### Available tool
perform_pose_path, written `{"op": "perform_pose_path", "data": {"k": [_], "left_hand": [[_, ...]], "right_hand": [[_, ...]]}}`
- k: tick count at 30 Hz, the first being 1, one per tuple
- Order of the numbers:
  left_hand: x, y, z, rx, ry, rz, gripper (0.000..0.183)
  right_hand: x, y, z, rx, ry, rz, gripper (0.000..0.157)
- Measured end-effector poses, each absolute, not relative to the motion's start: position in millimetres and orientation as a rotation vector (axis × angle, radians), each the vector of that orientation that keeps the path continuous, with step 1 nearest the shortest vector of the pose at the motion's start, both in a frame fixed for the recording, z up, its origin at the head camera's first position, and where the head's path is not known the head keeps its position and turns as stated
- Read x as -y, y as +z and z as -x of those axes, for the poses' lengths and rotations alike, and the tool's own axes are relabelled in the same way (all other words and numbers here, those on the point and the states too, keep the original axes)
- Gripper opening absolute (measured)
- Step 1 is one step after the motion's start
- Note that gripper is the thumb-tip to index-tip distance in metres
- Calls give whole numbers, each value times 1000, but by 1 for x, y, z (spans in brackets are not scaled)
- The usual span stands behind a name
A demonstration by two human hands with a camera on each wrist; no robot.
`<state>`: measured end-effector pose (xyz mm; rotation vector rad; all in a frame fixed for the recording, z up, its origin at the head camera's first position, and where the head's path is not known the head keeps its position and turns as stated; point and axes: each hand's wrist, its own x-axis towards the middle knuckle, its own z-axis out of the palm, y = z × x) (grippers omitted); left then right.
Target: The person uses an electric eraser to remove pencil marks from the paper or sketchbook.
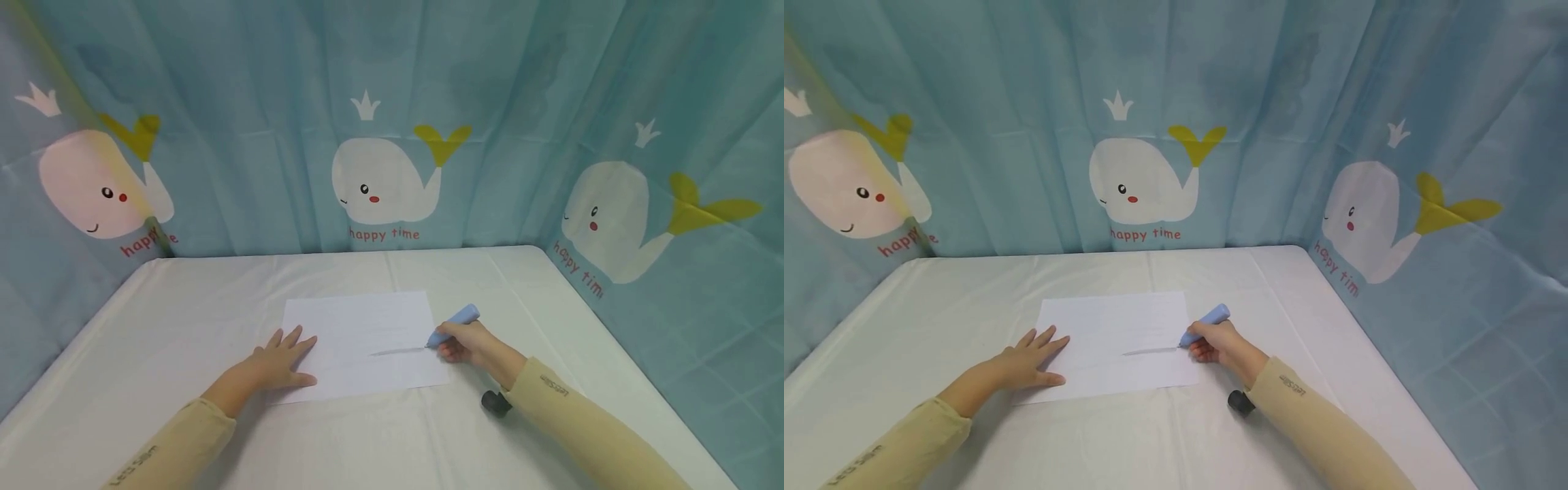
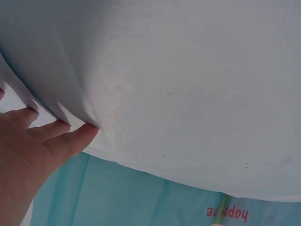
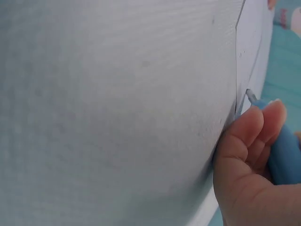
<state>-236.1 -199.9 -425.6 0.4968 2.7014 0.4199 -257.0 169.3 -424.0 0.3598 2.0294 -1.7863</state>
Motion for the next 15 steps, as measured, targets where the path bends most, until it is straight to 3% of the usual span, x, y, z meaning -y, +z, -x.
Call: {"op": "perform_pose_path", "data": {"k": [15], "left_hand": [[200, -423, 235, -2702, 408, -512, 88]], "right_hand": [[-169, -422, 256, -2070, -1774, -357, 28]]}}
